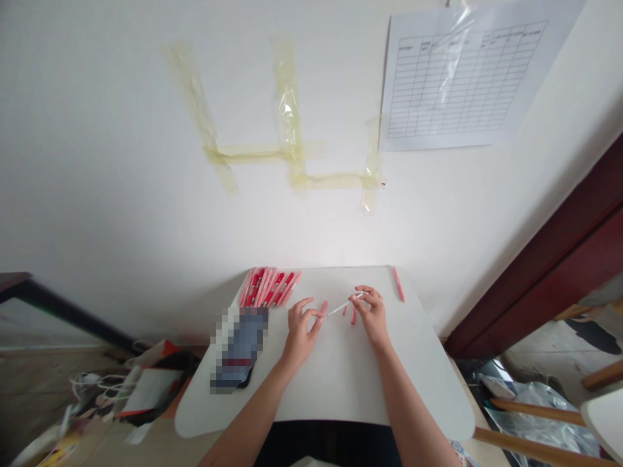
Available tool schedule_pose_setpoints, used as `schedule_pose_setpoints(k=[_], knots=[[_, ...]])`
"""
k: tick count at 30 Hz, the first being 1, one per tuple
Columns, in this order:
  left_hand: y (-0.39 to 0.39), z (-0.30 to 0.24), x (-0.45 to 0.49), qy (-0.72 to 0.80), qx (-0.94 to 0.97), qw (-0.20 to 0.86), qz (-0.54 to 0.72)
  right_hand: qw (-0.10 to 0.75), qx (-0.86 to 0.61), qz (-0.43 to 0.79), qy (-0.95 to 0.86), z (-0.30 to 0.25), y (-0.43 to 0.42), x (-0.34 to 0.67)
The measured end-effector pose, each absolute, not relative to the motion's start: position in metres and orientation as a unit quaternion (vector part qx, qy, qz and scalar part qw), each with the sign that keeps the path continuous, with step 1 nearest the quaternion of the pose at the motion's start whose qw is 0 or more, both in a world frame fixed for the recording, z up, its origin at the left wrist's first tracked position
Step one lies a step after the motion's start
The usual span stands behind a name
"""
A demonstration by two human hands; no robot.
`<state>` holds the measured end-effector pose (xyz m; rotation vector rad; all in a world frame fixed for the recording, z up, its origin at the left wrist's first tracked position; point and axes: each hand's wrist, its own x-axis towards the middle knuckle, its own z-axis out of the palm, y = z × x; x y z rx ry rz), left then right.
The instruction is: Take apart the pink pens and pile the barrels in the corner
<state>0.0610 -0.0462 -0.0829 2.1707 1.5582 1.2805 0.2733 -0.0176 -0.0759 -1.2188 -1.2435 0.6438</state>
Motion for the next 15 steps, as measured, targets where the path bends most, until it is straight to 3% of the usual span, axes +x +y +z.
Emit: schedule_pose_setpoints(k=[9,15], knots=[[-0.047,-0.080,0.062,0.508,0.735,0.093,0.439,0.573,-0.503,0.301,-0.572,-0.068,-0.024,0.268],[-0.050,-0.071,0.063,0.520,0.736,0.112,0.419,0.556,-0.456,0.422,-0.551,-0.059,-0.031,0.263]])
